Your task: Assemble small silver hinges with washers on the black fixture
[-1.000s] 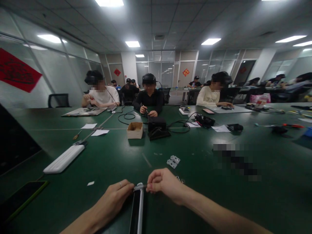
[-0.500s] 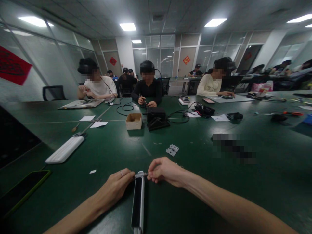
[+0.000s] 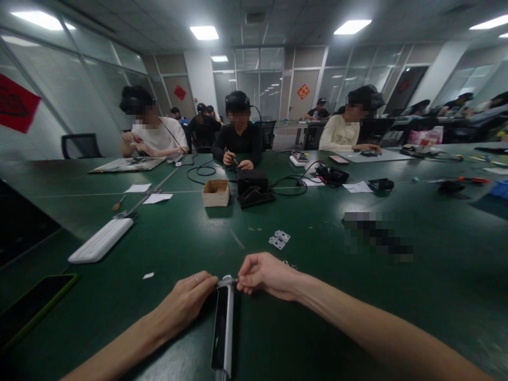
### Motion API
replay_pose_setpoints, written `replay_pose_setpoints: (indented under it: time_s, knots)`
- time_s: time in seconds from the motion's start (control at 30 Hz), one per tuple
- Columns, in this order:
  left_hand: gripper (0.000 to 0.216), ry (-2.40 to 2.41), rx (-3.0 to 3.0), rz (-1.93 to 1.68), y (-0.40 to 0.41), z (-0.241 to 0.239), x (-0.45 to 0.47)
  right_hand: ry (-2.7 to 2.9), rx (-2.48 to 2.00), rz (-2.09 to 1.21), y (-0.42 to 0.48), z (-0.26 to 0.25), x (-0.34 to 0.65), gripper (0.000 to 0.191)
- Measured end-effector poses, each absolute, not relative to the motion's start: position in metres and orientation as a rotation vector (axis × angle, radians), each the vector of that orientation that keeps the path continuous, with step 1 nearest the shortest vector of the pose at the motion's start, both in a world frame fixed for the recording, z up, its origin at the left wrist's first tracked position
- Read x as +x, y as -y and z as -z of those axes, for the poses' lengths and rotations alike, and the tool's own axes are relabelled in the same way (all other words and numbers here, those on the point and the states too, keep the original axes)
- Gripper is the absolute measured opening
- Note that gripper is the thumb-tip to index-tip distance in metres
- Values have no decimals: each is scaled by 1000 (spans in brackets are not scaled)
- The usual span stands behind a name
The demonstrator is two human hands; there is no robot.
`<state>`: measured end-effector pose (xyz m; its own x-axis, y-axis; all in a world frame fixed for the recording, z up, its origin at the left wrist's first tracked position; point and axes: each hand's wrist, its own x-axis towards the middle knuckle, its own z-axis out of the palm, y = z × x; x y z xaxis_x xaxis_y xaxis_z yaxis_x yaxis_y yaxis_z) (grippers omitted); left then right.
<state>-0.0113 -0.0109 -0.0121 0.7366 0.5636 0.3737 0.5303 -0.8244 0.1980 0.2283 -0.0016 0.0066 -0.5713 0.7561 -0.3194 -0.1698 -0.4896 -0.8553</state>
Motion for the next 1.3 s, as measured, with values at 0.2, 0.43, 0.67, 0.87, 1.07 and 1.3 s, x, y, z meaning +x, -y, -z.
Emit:
replay_pose_setpoints:
  time_s: [0.2, 0.43, 0.67, 0.87, 1.07, 1.3]
  knots:
    - [29, -916, 2829, -598, 11, 9, -10, 1336, -904, -1955, 5, -17, 224, 35]
    - [28, -905, 2843, -563, 13, 8, -10, 1556, -999, -1838, 5, -28, 226, 30]
    - [29, -923, 2825, -579, 12, 7, -9, 1750, -1123, -1570, 0, -24, 233, 18]
    - [26, -988, 2817, -563, 12, 8, -9, 1801, -1318, -1281, 0, -10, 230, 17]
    - [31, -1036, 2874, -500, 12, 7, -7, 1849, -1339, -1239, 4, -2, 223, 14]
    - [27, -1055, 2886, -426, 11, 3, -5, 2157, -1341, -971, 6, -14, 224, 13]
